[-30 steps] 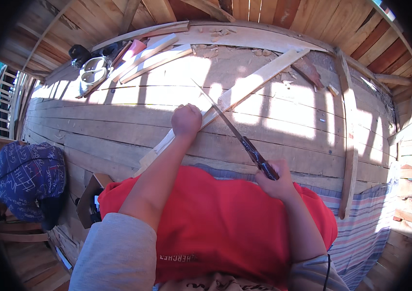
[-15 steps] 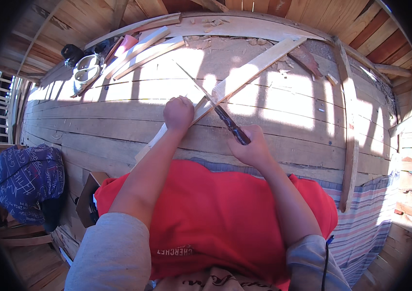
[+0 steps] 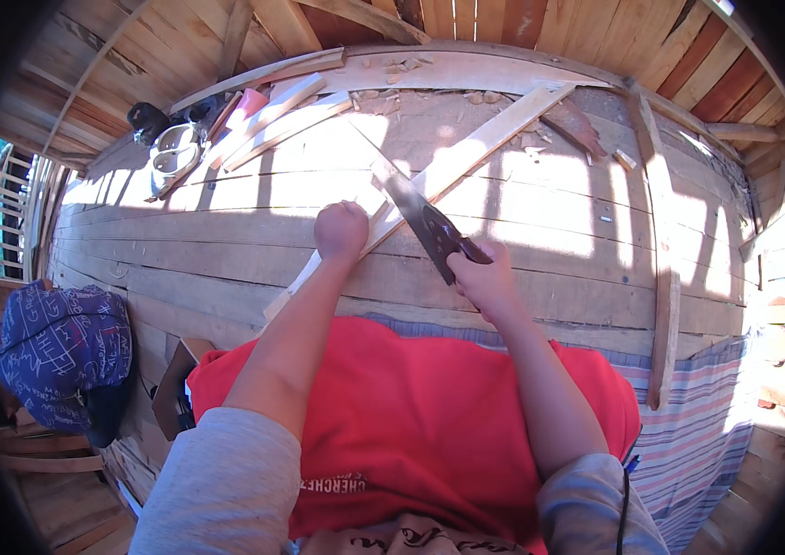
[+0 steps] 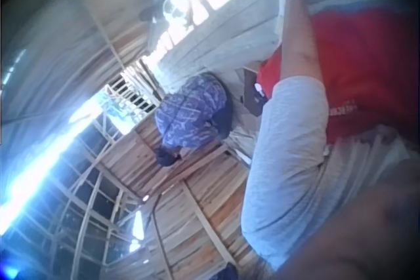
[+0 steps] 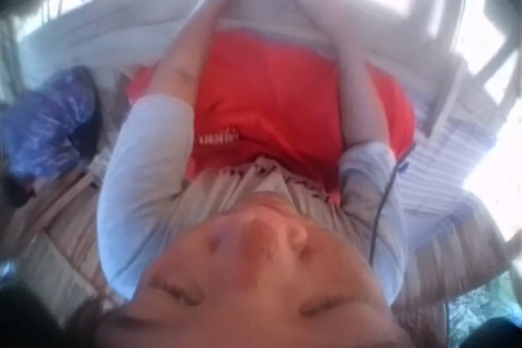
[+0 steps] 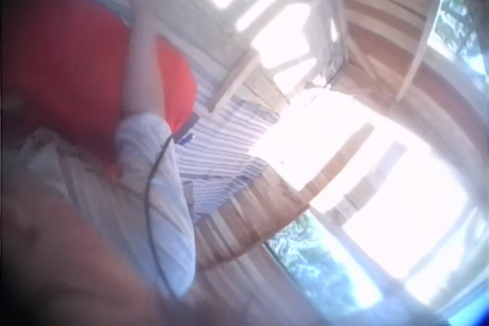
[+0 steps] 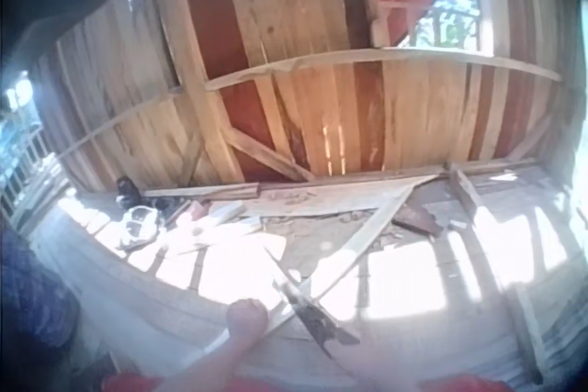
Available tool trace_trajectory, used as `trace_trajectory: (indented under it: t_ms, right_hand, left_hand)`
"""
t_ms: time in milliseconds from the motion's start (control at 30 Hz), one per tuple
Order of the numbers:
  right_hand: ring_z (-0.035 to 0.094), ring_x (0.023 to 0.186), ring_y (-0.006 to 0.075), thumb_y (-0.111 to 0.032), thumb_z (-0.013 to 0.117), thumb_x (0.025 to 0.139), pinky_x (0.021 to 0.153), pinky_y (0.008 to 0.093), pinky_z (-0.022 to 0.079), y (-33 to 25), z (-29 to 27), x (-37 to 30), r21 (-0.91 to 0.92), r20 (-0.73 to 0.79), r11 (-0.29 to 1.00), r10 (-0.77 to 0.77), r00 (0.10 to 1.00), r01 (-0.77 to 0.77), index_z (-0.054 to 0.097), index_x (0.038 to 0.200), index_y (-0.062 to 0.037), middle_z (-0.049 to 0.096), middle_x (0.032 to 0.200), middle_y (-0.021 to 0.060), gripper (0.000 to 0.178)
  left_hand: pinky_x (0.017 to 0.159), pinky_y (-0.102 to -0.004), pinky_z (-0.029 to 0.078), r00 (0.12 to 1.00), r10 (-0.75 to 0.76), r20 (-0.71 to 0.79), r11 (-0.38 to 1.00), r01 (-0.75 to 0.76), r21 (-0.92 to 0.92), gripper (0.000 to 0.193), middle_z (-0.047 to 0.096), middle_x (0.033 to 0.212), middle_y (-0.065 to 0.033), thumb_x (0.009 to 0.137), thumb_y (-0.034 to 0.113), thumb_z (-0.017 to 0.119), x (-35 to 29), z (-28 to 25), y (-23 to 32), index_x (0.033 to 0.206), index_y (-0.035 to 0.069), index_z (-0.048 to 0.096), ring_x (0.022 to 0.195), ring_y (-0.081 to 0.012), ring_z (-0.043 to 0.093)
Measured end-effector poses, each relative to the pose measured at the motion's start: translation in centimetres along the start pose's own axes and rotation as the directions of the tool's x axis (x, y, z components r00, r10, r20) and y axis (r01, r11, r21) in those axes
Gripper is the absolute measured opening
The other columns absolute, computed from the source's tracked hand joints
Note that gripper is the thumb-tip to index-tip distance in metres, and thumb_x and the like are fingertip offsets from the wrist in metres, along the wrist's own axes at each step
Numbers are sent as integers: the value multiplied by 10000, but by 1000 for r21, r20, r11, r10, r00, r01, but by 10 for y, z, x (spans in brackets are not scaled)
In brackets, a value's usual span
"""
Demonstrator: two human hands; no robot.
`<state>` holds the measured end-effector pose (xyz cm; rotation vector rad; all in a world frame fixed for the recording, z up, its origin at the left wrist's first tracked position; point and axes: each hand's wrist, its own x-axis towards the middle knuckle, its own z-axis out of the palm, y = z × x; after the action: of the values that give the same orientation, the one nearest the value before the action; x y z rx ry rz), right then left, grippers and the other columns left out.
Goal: The person saws a thin piece of wood using a handsaw while holding it against the floor by hand and foot.
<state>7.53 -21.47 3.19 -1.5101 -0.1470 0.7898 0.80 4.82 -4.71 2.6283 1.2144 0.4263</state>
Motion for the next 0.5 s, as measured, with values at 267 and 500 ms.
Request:
trace_trajectory:
  t_ms: [267,500]
  right_hand:
    - [475,511,93,-143,658,801,485,327,396,-15,-24,-11,-397,49,897,-190,981,194,501,608,-18,509,518,15,278]
    - [481,562,80,-151,660,807,506,311,387,-12,-32,0,-302,72,947,-89,994,106,544,654,-20,536,593,-2,232]
  left_hand:
    - [812,-508,571,1000,-27,15,1000,27,2,465,716,821,-286,984,236,420,-2,-3,5,834,-58,747,802,-436,720]
    - [821,-505,570,999,-46,-7,999,46,15,476,720,830,-280,986,250,410,-1,-1,8,841,-54,747,811,-432,721]
